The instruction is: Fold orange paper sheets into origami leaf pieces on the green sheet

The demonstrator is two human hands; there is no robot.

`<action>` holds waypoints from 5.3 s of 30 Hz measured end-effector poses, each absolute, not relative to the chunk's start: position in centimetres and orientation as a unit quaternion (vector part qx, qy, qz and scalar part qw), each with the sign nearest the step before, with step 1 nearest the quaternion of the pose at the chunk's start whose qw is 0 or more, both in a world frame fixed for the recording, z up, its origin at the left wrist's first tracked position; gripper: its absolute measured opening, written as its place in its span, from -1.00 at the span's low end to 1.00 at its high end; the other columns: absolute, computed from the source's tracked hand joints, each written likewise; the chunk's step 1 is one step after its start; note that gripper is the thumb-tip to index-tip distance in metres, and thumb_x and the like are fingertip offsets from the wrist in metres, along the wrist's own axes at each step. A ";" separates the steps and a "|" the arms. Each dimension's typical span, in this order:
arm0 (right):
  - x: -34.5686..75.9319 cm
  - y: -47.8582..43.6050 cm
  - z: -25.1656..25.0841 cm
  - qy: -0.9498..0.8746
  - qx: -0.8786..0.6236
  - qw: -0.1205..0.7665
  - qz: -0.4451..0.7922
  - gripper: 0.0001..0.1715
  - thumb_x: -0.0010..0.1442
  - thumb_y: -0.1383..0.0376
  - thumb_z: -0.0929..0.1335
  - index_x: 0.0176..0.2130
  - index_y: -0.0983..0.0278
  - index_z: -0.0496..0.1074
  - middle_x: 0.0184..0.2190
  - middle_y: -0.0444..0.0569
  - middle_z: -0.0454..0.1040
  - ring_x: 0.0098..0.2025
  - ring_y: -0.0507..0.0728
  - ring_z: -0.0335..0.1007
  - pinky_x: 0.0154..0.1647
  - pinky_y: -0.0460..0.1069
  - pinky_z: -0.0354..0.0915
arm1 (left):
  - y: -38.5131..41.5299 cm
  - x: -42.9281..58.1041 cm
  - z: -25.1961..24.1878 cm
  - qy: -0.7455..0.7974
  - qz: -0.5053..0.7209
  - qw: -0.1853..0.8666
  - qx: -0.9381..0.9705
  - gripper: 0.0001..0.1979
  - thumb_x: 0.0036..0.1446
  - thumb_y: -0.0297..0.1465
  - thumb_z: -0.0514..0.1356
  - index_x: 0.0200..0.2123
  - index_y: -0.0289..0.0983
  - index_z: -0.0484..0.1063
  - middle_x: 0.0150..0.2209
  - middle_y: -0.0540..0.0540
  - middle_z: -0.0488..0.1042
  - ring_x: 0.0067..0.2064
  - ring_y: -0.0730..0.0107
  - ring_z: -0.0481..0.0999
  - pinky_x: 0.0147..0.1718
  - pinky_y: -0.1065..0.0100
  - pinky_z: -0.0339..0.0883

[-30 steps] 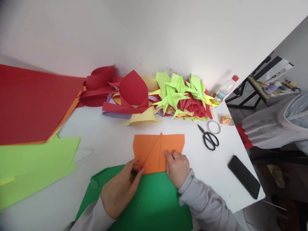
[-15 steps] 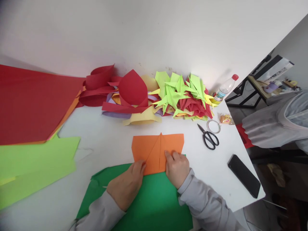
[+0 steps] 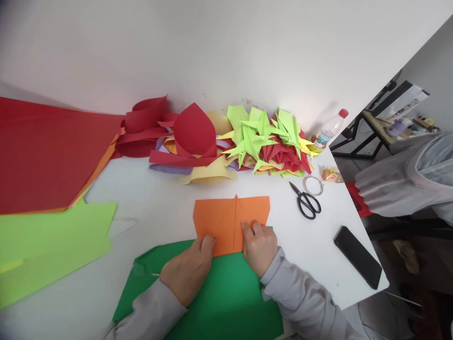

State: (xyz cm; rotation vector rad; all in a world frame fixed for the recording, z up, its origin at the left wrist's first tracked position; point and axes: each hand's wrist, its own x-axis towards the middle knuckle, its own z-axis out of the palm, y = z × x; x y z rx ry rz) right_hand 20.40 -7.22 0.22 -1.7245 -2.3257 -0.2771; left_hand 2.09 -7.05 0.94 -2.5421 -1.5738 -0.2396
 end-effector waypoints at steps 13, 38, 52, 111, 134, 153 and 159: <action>20.3 -7.4 0.5 -0.785 -0.607 0.090 -0.083 -0.55 0.16 0.42 0.26 0.05 0.23 0.41 -0.27 0.01 0.46 -0.40 0.08 0.33 -0.47 -0.06 0.18 | -7.0 2.3 1.1 -0.530 -0.067 0.070 -0.843 -0.64 0.14 -0.69 -0.12 -0.50 -0.29 0.37 -0.59 -0.05 0.39 -0.63 0.30 0.47 -0.69 0.41 0.20; 20.3 -7.4 0.6 -0.782 -0.616 0.056 -0.078 -0.57 0.21 0.39 0.27 0.07 0.23 0.38 -0.27 0.02 0.46 -0.38 0.09 0.34 -0.48 -0.06 0.16 | -6.1 1.0 0.5 -0.488 -0.163 0.129 -0.847 -0.72 0.21 -0.52 0.02 -0.52 -0.27 0.38 -0.59 -0.03 0.37 -0.57 0.34 0.42 -0.59 0.36 0.23; 20.0 -7.3 1.2 -0.783 -0.618 0.040 -0.052 -0.56 0.22 0.37 0.26 0.10 0.23 0.36 -0.24 0.06 0.46 -0.32 0.09 0.38 -0.43 -0.08 0.22 | -7.0 2.2 -0.5 -0.322 -0.177 0.009 -0.930 -0.51 0.29 -0.18 -0.05 0.15 -0.34 0.31 0.19 -0.24 0.32 0.27 0.10 0.17 0.24 0.07 -0.01; 22.2 -10.2 1.4 -0.700 -0.700 0.141 0.010 -0.32 0.22 0.07 0.25 0.23 0.30 0.13 0.12 0.25 0.17 0.13 0.38 0.07 0.03 0.29 0.14 | -9.2 3.4 -2.1 -0.378 -0.215 -0.033 -0.900 -0.17 -0.03 0.23 0.01 0.24 -0.06 0.14 0.31 -0.33 0.02 0.31 -0.25 -0.03 0.16 -0.05 -0.08; 21.0 -9.9 1.2 -0.853 -0.439 0.282 -0.012 -0.72 0.24 0.48 0.19 -0.19 0.37 0.44 -0.25 0.10 0.46 -0.04 0.17 0.29 0.00 0.08 0.28 | -9.2 2.9 -2.6 -0.355 -0.207 0.009 -0.912 -0.04 0.04 0.20 -0.09 0.19 -0.52 0.18 0.27 -0.47 0.11 0.33 -0.20 -0.09 0.24 -0.02 -0.22; 19.8 -10.3 2.5 -0.867 -0.468 0.154 -0.077 -0.80 0.25 0.30 0.29 -0.20 0.36 0.45 -0.26 0.09 0.45 -0.07 0.23 0.29 -0.10 0.13 0.27 | -9.1 -1.9 -1.0 -0.304 -0.177 0.053 -0.934 -0.21 0.15 0.10 -0.06 0.23 -0.38 0.18 0.23 -0.29 0.25 0.26 0.02 0.16 0.26 0.02 -0.28; 20.0 -10.1 2.4 -0.865 -0.464 0.173 -0.081 -0.81 0.25 0.32 0.28 -0.21 0.35 0.45 -0.29 0.08 0.44 -0.08 0.22 0.29 -0.12 0.11 0.27 | -9.8 -3.6 0.0 -0.320 -0.154 0.070 -0.932 -0.37 0.23 0.00 -0.10 0.16 -0.30 0.29 0.20 -0.20 0.30 0.22 0.09 0.25 0.26 0.03 -0.25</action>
